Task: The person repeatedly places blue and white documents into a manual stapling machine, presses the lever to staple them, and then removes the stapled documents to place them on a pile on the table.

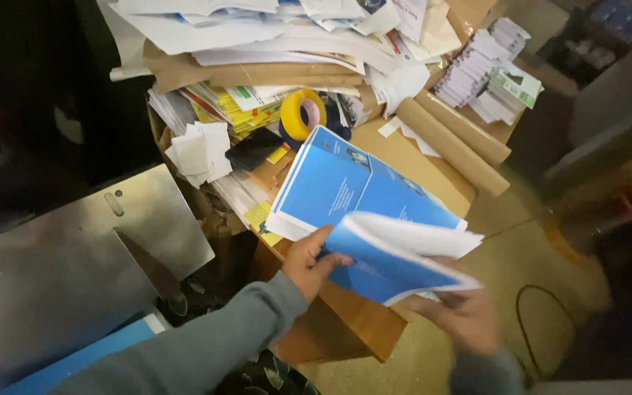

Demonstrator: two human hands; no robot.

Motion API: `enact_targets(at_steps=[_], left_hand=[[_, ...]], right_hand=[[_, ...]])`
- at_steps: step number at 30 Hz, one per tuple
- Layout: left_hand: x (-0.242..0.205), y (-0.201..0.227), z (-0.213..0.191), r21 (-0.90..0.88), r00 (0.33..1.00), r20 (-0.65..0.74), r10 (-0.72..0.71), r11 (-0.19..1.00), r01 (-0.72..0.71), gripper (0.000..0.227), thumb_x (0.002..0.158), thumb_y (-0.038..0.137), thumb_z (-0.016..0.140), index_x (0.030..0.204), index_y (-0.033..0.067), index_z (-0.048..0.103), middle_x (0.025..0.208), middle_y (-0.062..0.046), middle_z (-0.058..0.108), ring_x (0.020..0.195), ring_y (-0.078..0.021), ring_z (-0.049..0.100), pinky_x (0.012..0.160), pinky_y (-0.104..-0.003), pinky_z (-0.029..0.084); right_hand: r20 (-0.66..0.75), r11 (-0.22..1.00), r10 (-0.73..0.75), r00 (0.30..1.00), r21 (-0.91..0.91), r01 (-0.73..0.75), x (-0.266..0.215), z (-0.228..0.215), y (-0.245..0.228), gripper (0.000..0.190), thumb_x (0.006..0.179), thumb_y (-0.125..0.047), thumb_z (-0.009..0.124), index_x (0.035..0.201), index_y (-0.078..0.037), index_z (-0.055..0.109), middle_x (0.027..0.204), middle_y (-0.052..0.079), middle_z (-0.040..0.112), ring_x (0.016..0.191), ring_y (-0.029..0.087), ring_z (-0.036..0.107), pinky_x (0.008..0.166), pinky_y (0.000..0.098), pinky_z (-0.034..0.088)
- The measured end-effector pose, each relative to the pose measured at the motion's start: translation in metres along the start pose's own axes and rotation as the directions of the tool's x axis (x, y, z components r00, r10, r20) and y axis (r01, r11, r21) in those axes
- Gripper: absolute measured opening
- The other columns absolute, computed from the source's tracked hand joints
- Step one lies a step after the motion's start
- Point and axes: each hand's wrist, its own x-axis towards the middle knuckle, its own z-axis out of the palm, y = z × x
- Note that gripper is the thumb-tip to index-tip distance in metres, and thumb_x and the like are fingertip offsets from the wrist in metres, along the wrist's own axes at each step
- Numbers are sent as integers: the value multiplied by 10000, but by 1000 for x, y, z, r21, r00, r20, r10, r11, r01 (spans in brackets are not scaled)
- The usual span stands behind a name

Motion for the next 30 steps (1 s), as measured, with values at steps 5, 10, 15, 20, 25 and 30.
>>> enact_targets(at_steps=[5,10,15,20,25,30], left_hand=[[-39,-98,4,144,970,96,-224,967,209,472,850,44,583,1307,130,506,1189,-116,630,1137,-265,578,965,-418,457],[-52,-79,9,184,958,99,-269,951,248,269,848,45,598,1087,146,529,989,-70,627,954,-221,596,830,-358,449],[-62,-140,-8,244,994,84,-76,968,54,244,852,162,566,1096,164,563,968,-59,616,924,-211,582,799,-347,441],[-62,-42,-41,607,913,130,-386,759,235,105,933,269,482,892,193,422,743,-71,505,670,-238,501,576,-398,337],[-74,-16,-61,915,921,219,-322,395,-80,170,862,115,579,973,146,454,842,-130,496,675,-318,475,557,-465,364],[-122,33,-106,980,978,54,-203,198,-13,186,908,89,568,1053,84,451,819,-148,467,624,-307,421,528,-421,366]], right_hand=[[-362,898,438,823,137,-418,-47,69,179,322,602,-207,870,850,-101,694,849,74,732,703,186,634,657,378,567],[-422,912,-75,903,-396,-109,-73,76,173,763,480,-478,873,1174,-405,565,1334,2,570,1174,248,582,994,361,464],[-347,795,602,720,344,-499,-52,71,159,974,472,-209,857,1363,-86,484,1365,99,578,1193,253,560,1080,406,418],[-86,935,333,939,164,-316,-40,5,53,348,653,-34,782,999,0,789,1084,111,783,993,212,688,859,364,526],[-143,894,441,886,-21,-448,-4,64,-19,284,630,-176,817,876,-42,864,762,20,745,789,140,636,731,296,486],[-254,940,260,932,-155,-304,13,124,-31,243,694,-279,764,803,-74,832,763,7,768,866,109,645,881,258,443]])
